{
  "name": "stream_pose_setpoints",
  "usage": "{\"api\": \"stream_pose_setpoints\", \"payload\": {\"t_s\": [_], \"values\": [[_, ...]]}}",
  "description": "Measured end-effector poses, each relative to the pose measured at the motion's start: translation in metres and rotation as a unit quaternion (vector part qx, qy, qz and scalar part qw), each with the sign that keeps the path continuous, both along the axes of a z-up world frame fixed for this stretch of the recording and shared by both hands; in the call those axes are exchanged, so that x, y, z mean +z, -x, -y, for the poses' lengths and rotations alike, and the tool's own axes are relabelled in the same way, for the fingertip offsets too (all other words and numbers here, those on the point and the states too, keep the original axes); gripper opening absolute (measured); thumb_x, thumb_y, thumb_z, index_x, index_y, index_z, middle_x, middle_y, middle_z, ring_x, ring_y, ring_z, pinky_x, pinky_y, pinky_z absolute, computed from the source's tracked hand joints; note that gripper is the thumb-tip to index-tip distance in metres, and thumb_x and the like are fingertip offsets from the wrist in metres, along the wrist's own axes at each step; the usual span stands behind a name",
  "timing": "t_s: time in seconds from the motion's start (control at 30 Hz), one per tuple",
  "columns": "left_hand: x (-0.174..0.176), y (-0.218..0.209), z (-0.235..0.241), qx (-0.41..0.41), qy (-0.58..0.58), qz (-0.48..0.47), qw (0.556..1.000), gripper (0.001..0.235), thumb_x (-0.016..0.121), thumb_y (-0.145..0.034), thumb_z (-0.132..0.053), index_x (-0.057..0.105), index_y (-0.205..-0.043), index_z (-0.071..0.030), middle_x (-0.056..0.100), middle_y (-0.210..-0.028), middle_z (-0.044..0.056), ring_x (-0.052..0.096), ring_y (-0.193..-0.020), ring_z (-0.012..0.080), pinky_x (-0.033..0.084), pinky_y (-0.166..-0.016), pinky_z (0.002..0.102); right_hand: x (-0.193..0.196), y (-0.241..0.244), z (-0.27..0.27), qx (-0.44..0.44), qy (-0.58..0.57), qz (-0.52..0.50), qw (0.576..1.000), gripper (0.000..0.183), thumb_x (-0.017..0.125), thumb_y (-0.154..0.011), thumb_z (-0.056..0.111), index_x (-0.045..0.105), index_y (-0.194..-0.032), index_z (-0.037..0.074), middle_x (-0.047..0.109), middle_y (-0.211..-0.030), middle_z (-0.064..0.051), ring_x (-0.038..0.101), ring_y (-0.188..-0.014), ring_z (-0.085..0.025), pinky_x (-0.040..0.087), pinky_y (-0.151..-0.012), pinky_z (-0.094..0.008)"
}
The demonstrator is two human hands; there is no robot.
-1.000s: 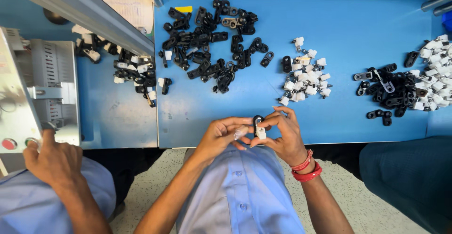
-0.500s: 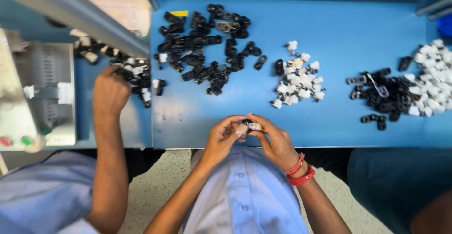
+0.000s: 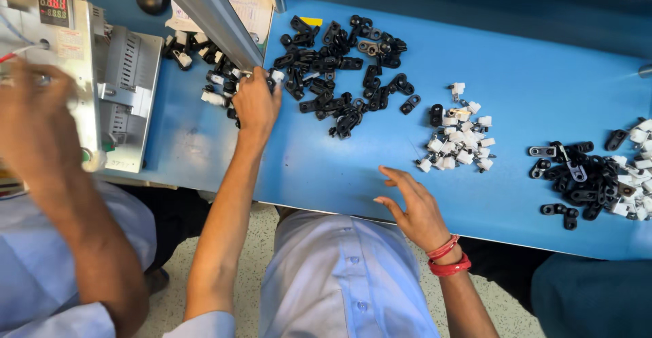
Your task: The person repeatedly picks black and white plastic connector halves from piles on a blue workbench, aligns and snaps them together by hand, and places the assembled units into a growing pile. The process continues with consistent hand motions and no tools.
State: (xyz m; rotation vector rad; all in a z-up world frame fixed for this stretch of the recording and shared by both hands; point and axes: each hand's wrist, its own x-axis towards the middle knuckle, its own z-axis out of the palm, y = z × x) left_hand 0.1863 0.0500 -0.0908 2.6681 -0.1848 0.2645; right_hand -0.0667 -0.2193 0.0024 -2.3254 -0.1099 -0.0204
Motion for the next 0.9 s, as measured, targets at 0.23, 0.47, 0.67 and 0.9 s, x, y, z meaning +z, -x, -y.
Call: {"api": "stream_pose_setpoints", "payload": {"t_s": [0.23, 0.47, 0.67, 0.9], "values": [[0.012, 0.014, -0.052, -0.011, 0.056, 0.114, 0.992, 0.043, 0.076, -0.088, -0.008, 0.064, -0.129, -0.008, 0.075, -0.106, 0.008, 0.066, -0.098, 0.0327, 0.053, -0.08, 0.045, 0.002, -0.003, -0.012, -0.077, -0.019, -0.015, 0.997, 0.048, 0.075, -0.088, 0.017, 0.061, -0.133, 0.008, 0.07, -0.12, -0.012, 0.072, -0.1, -0.028, 0.055, -0.073, -0.038], [-0.001, 0.039, -0.057, 0.022, -0.027, 0.019, 0.999, 0.076, 0.078, -0.094, -0.03, 0.045, -0.159, -0.01, 0.052, -0.139, 0.022, 0.044, -0.124, 0.041, 0.037, -0.106, 0.053, -0.009, 0.005, 0.012, -0.117, 0.066, 0.004, 0.991, 0.045, 0.076, -0.088, 0.021, 0.064, -0.131, 0.011, 0.072, -0.111, -0.01, 0.071, -0.093, -0.026, 0.052, -0.071, -0.04], [-0.027, 0.055, -0.045, 0.019, -0.027, 0.098, 0.995, 0.089, 0.083, -0.093, -0.049, 0.038, -0.159, -0.01, 0.036, -0.152, 0.03, 0.033, -0.141, 0.0463, 0.027, -0.115, 0.061, -0.019, 0.011, 0.053, -0.232, 0.138, -0.036, 0.962, 0.039, 0.08, -0.087, 0.024, 0.069, -0.122, 0.011, 0.072, -0.104, -0.01, 0.071, -0.086, -0.027, 0.052, -0.066, -0.041], [-0.061, 0.05, -0.102, 0.161, 0.087, 0.052, 0.982, 0.073, 0.075, -0.104, -0.022, 0.036, -0.165, -0.015, 0.039, -0.157, 0.022, 0.038, -0.148, 0.0369, 0.031, -0.124, 0.054, -0.034, 0.014, 0.071, -0.191, 0.105, 0.007, 0.976, 0.029, 0.079, -0.088, 0.018, 0.073, -0.116, 0.013, 0.073, -0.106, -0.009, 0.071, -0.09, -0.029, 0.056, -0.074, -0.04]]}}
